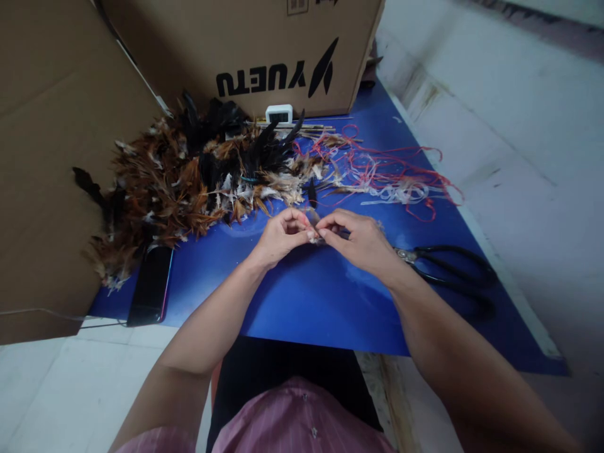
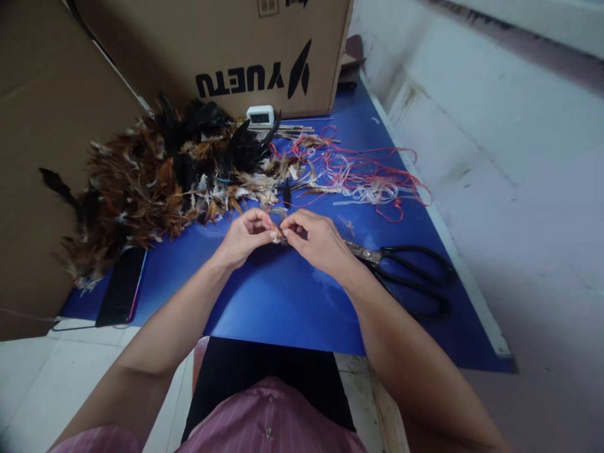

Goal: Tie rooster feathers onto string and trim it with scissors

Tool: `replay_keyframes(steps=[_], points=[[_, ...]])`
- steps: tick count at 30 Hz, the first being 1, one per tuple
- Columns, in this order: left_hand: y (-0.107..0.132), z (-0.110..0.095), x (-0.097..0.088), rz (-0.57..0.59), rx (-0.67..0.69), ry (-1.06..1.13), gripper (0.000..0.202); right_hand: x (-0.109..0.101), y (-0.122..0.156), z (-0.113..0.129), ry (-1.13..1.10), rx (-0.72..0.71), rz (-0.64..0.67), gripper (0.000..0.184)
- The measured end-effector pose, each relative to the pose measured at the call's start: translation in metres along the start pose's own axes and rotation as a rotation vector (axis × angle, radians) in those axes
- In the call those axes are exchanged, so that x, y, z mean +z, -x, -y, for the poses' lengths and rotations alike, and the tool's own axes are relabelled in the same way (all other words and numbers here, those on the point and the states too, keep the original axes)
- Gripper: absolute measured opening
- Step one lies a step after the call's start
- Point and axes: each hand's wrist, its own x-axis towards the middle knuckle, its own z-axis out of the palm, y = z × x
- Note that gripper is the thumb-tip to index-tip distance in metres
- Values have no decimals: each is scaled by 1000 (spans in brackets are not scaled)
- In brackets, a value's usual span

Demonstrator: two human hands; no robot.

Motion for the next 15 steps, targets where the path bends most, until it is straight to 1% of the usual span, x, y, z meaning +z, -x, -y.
replay_keyframes(steps=[6, 9, 12, 15], points=[[1, 5, 2, -51, 70, -136, 36, 3, 0, -3, -27, 40, 25, 11], [1, 5, 3, -95, 142, -224, 29, 3, -1, -4, -44, 64, 23, 11], [2, 5, 5, -135, 225, -296, 23, 5, 0, -5, -102, 121, 22, 10], [4, 6, 6, -159, 259, -340, 20, 7, 0, -5, -171, 187, 7, 11]])
